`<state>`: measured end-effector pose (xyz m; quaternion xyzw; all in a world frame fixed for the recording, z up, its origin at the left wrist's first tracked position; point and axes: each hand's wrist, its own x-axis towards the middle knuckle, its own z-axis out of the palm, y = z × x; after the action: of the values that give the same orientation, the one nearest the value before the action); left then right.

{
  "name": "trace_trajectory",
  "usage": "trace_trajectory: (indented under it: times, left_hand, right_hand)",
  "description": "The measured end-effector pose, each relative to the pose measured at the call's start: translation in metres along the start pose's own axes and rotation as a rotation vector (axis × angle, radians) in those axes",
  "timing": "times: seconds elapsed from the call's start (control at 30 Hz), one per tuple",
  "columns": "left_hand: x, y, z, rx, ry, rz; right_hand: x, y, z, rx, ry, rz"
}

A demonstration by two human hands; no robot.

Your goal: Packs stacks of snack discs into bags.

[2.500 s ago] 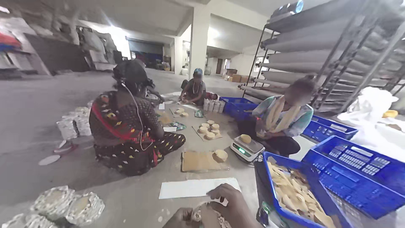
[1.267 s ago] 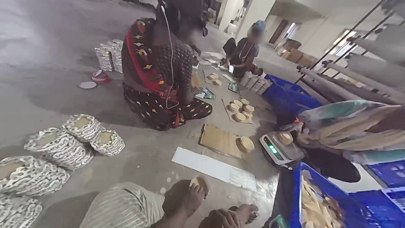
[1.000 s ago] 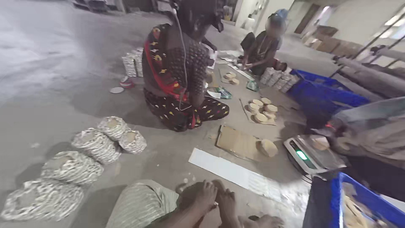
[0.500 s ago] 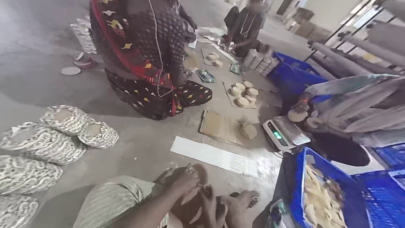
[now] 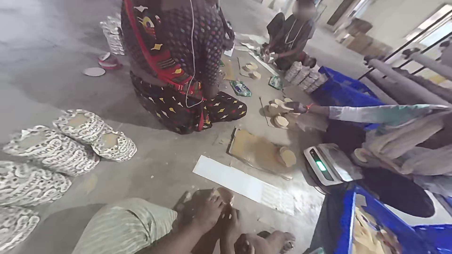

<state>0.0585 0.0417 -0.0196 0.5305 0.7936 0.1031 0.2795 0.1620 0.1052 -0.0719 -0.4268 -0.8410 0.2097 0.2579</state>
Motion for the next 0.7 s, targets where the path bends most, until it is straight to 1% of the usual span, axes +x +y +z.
trace_trajectory:
  times: [0.03, 0.07, 0.1, 0.13, 0.17, 0.2, 0.23, 0.27, 0.33, 0.37, 0.43, 0.47, 0.5, 0.53, 0.57, 0.63, 0.67, 0.7]
  left_hand:
    - [-0.001, 0.002, 0.0, 0.011, -0.027, 0.013]
    - [-0.001, 0.003, 0.0, 0.028, -0.06, 0.016]
    - [-0.001, 0.003, 0.0, 0.038, -0.081, 0.015]
    - [-0.001, 0.002, 0.003, 0.047, -0.058, 0.022]
    - [0.001, 0.0, 0.009, 0.063, 0.016, 0.037]
    - [0.003, -0.003, 0.015, 0.076, 0.094, 0.059]
    - [0.004, -0.005, 0.018, 0.077, 0.131, 0.078]
    - [0.005, -0.005, 0.018, 0.059, 0.134, 0.089]
    - [0.001, -0.005, 0.013, 0.03, 0.117, 0.094]
    - [-0.003, -0.004, 0.011, 0.018, 0.101, 0.077]
    - [-0.009, 0.005, 0.005, -0.043, 0.027, -0.004]
    - [-0.011, 0.008, 0.004, -0.044, 0.017, -0.043]
    - [-0.014, 0.011, 0.005, -0.055, 0.009, -0.072]
    - [-0.016, 0.013, 0.011, -0.065, 0.026, -0.082]
    - [-0.017, 0.015, 0.014, -0.057, 0.042, -0.08]
    - [-0.014, 0.013, 0.013, -0.008, 0.031, -0.044]
    - [-0.011, 0.011, 0.013, 0.006, 0.033, -0.028]
    - [-0.01, 0.01, 0.012, 0.01, 0.038, -0.013]
  right_hand:
    - [-0.002, -0.004, -0.003, -0.051, -0.053, -0.066]
    - [-0.004, -0.007, -0.008, -0.081, -0.128, -0.084]
    - [-0.001, -0.007, -0.013, -0.054, -0.197, -0.049]
    - [0.006, -0.005, -0.016, 0.026, -0.236, 0.028]
    - [0.019, 0.003, -0.016, 0.143, -0.242, 0.114]
    - [0.034, 0.014, -0.008, 0.269, -0.209, 0.166]
    - [0.049, 0.023, -0.002, 0.36, -0.209, 0.207]
    - [0.064, 0.027, 0.003, 0.403, -0.234, 0.229]
    - [0.077, 0.021, 0.003, 0.293, -0.31, 0.211]
    - [0.072, 0.014, -0.002, 0.192, -0.317, 0.19]
    - [0.043, 0.003, -0.015, -0.004, -0.297, 0.107]
    - [0.025, -0.002, -0.018, -0.048, -0.301, 0.048]
    - [0.005, -0.001, -0.016, -0.072, -0.269, -0.032]
    - [-0.009, 0.001, -0.018, -0.083, -0.26, -0.068]
    - [-0.008, 0.0, -0.022, -0.081, -0.29, -0.039]
    - [0.027, 0.001, -0.022, 0.01, -0.373, 0.094]
    - [0.05, 0.005, -0.018, 0.092, -0.437, 0.121]
    - [0.07, 0.008, -0.011, 0.174, -0.493, 0.101]
